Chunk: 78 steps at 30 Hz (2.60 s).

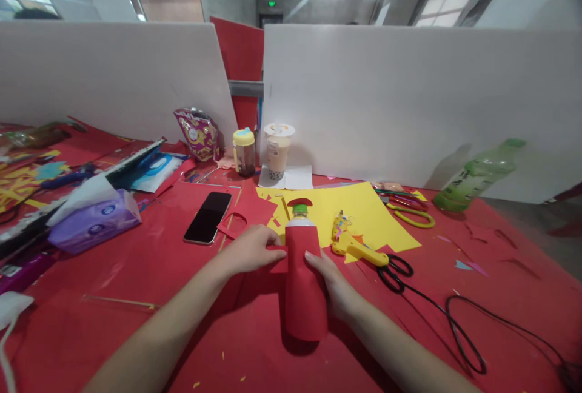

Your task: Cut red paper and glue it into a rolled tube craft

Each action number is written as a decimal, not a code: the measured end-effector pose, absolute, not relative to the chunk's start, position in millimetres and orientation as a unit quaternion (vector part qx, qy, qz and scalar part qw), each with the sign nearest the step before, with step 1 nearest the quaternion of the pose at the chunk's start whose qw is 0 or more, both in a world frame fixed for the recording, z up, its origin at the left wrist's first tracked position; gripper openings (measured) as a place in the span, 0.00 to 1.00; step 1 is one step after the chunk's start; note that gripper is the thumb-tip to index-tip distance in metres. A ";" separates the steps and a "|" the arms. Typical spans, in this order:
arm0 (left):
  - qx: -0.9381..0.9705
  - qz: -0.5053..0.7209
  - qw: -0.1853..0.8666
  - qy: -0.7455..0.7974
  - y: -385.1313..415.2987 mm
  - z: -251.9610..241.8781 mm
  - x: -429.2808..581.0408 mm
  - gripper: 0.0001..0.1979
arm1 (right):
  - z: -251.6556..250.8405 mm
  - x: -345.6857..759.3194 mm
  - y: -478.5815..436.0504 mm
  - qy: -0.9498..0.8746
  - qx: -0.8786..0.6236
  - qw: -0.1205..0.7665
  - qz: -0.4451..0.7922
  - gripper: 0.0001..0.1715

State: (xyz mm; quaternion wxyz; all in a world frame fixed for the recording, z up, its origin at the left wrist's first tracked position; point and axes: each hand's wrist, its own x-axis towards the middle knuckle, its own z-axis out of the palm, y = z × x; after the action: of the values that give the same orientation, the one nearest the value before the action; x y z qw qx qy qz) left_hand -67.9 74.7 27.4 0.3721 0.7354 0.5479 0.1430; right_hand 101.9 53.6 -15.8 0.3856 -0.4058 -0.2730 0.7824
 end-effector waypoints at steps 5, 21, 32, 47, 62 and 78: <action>0.727 0.148 0.376 0.555 74.5 24.7 -66.1 0.12 | -14.6 101.9 52.7 -0.276 -0.409 0.386 0.780 0.13; 0.741 0.124 0.368 0.548 76.0 30.2 -71.4 0.11 | -16.7 102.1 53.8 -0.258 -0.419 0.377 0.784 0.24; 0.743 0.096 0.367 0.551 77.1 27.4 -72.4 0.13 | -17.1 100.5 53.0 -0.261 -0.410 0.373 0.790 0.26; 0.712 0.112 0.423 0.549 78.1 23.0 -70.6 0.17 | -18.6 100.5 51.9 -0.258 -0.405 0.365 0.797 0.23; 0.709 0.101 0.381 0.585 79.6 25.3 -82.8 0.23 | -19.4 101.7 56.0 -0.315 -0.436 0.311 0.784 0.22; 0.798 0.047 0.313 0.512 52.6 30.7 -60.5 0.47 | -15.8 97.9 57.3 -0.333 -0.344 0.351 0.805 0.21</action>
State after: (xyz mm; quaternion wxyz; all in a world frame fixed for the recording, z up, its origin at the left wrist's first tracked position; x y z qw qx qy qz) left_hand -60.5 52.6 30.7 0.3128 0.7984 0.5124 0.0467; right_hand 97.9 57.3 -15.8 0.3510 -0.3435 -0.3332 0.8049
